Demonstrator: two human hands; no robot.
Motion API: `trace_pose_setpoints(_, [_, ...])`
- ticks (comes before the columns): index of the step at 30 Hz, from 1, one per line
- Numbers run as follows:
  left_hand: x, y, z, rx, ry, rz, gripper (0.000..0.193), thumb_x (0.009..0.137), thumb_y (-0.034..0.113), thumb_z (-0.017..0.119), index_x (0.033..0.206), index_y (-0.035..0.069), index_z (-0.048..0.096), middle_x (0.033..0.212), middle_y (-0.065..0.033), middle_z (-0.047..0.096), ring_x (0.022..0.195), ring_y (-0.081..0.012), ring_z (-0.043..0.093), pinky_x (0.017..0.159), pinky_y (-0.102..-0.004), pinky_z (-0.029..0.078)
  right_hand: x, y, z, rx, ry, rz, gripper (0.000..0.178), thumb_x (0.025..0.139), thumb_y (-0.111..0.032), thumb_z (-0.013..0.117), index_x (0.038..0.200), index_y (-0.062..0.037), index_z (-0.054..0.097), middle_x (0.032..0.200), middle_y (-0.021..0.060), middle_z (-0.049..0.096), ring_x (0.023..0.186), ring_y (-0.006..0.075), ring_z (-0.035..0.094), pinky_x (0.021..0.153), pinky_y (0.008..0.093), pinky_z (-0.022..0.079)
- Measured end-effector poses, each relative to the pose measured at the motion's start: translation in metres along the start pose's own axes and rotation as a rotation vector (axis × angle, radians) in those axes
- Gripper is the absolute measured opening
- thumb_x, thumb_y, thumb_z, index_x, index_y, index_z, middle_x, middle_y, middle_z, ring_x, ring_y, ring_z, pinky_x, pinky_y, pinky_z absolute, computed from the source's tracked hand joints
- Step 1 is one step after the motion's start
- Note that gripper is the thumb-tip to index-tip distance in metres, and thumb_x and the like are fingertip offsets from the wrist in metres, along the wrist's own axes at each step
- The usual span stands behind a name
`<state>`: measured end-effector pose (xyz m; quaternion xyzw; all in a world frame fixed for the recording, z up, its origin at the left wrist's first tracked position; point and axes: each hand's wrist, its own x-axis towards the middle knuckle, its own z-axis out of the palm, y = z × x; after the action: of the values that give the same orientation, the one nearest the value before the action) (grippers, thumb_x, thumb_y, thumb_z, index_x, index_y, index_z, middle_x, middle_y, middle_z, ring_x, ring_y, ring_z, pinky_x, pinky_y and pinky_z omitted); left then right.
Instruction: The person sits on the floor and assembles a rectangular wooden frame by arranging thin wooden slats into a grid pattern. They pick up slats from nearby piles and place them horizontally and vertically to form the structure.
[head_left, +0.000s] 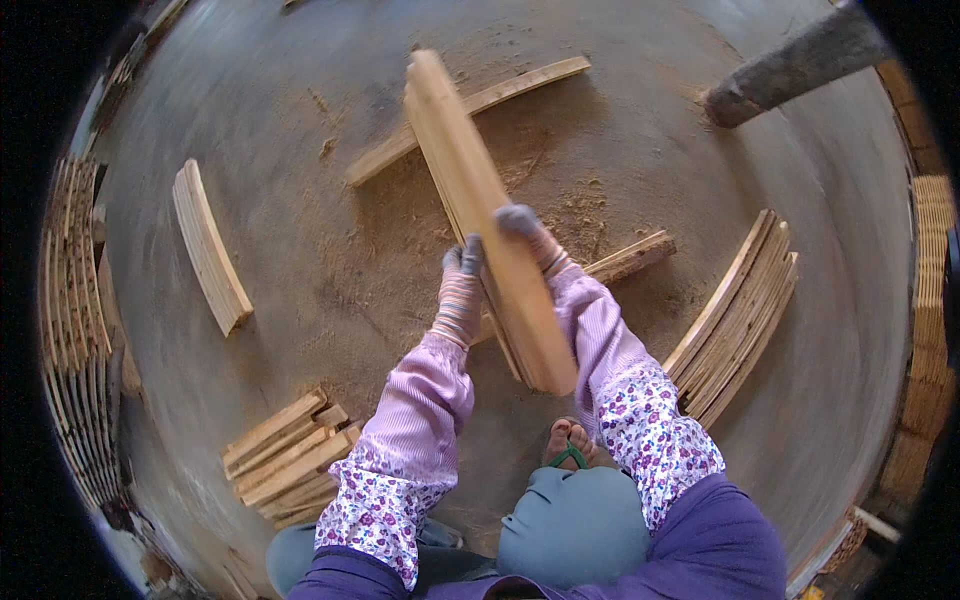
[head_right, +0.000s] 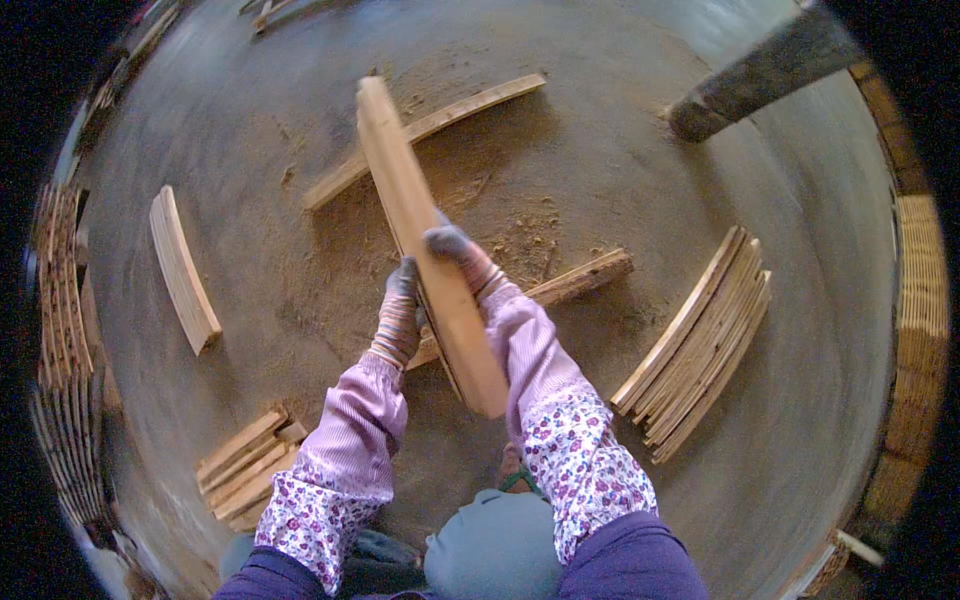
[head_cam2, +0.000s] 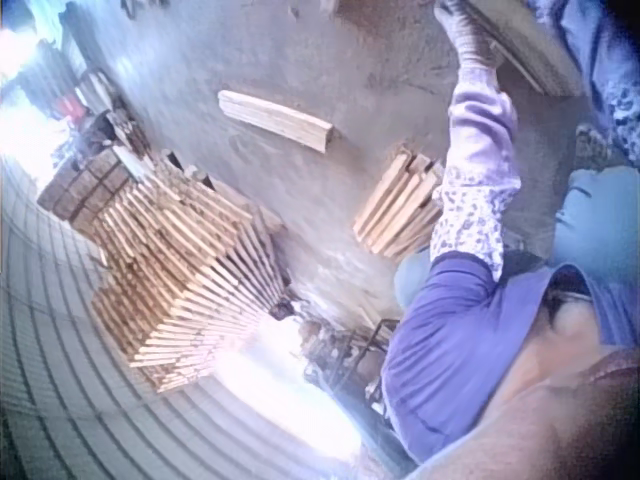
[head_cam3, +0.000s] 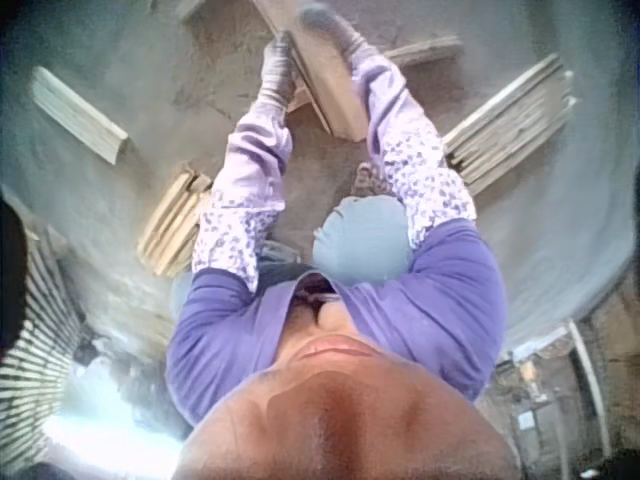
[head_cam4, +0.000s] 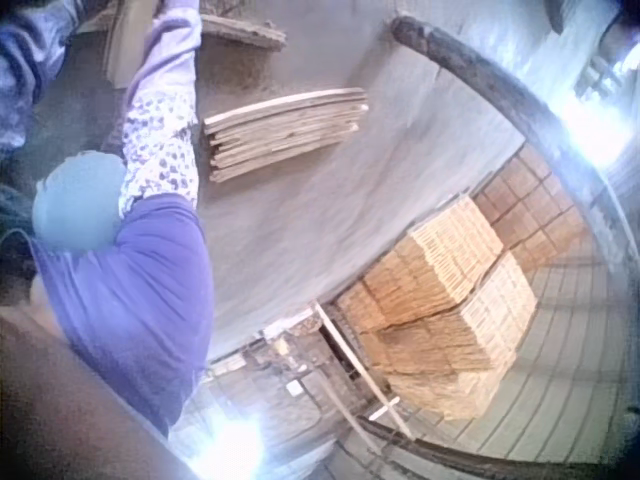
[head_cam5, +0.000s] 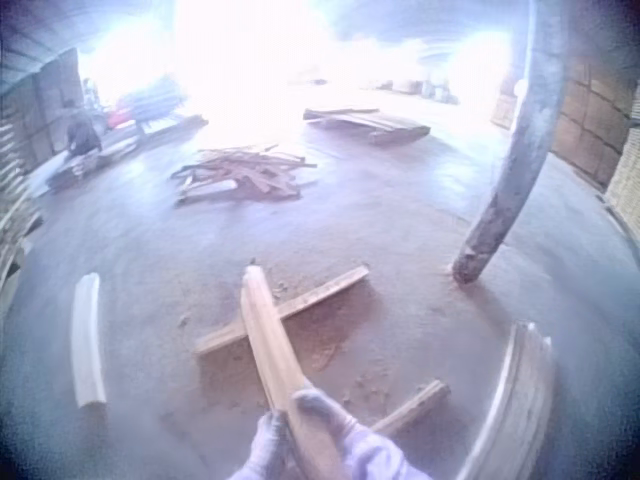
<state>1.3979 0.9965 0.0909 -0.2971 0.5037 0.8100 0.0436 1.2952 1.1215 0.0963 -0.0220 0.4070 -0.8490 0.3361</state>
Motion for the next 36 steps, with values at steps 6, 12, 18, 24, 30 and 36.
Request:
trace_pose_setpoints(6, [-0.044, 0.059, -0.014, 0.624, 0.432, 0.128, 0.078, 0.082, 0.038, 0.084, 0.138, 0.002, 0.042, 0.129, -0.0201, 0.058, 0.115, -0.0334, 0.059, 0.102, -0.0425, 0.047, -0.006, 0.023, 0.02, 0.29, 0.035, 0.229, 0.056, 0.084, -0.052, 0.068, 0.117, -0.0064, 0.068, 0.106, 0.0087, 0.073, 0.095, 0.0223, 0.069, 0.089, 0.038, 0.057])
trace_pose_setpoints(12, [-0.014, 0.025, -0.048, 0.845, 0.316, 0.192, 0.067, 0.085, 0.026, 0.082, 0.137, 0.007, 0.044, 0.128, -0.0155, 0.061, 0.115, -0.0291, 0.059, 0.102, -0.0399, 0.046, 0.013, 0.04, -0.021, -0.114, 0.374, 0.271, 0.038, 0.096, -0.034, 0.054, 0.118, -0.0069, 0.07, 0.108, 0.0069, 0.073, 0.096, 0.0196, 0.068, 0.089, 0.0336, 0.053])
trace_pose_setpoints(18, [-0.005, 0.021, -0.066, 0.466, 0.031, 0.086, 0.067, 0.091, 0.014, 0.074, 0.148, 0.008, 0.039, 0.132, -0.0163, 0.062, 0.121, -0.031, 0.059, 0.106, -0.0404, 0.046, -0.002, 0.018, -0.033, -1.149, 0.633, -0.177, 0.048, 0.098, -0.044, 0.058, 0.131, -0.0086, 0.063, 0.12, 0.0192, 0.069, 0.111, 0.0361, 0.065, 0.099, 0.041, 0.05])
trace_pose_setpoints(24, [-0.045, 0.002, -0.108, 0.587, -0.144, 0.045, 0.088, 0.086, 0.017, 0.079, 0.156, 0.003, 0.028, 0.147, -0.021, 0.051, 0.137, -0.0302, 0.046, 0.115, -0.0384, 0.036, -0.071, 0.024, 0.025, -1.424, 0.417, 0.26, 0.071, 0.091, -0.044, 0.069, 0.146, -0.0065, 0.045, 0.143, 0.0253, 0.052, 0.128, 0.0422, 0.052, 0.107, 0.0471, 0.043])
trace_pose_setpoints(30, [-0.063, 0.023, -0.1, 0.522, -0.213, 0.114, 0.091, 0.083, 0.007, 0.077, 0.157, -0.001, 0.024, 0.15, -0.021, 0.048, 0.14, -0.0261, 0.043, 0.118, -0.0349, 0.031, -0.076, 0.052, 0.038, -1.29, 0.362, -0.1, 0.061, 0.09, -0.026, 0.071, 0.14, -0.0019, 0.048, 0.128, 0.0256, 0.061, 0.119, 0.0416, 0.058, 0.102, 0.0468, 0.045])
trace_pose_setpoints(36, [-0.057, 0.097, -0.19, 0.736, -0.009, 0.105, 0.09, 0.083, 0.008, 0.076, 0.156, -0.002, 0.024, 0.151, -0.0225, 0.046, 0.14, -0.0275, 0.042, 0.118, -0.0353, 0.031, 0.001, 0.081, 0.138, -1.255, 0.212, -0.194, 0.056, 0.089, -0.026, 0.072, 0.136, -0.0034, 0.052, 0.123, 0.0245, 0.063, 0.116, 0.0397, 0.059, 0.101, 0.0451, 0.047])
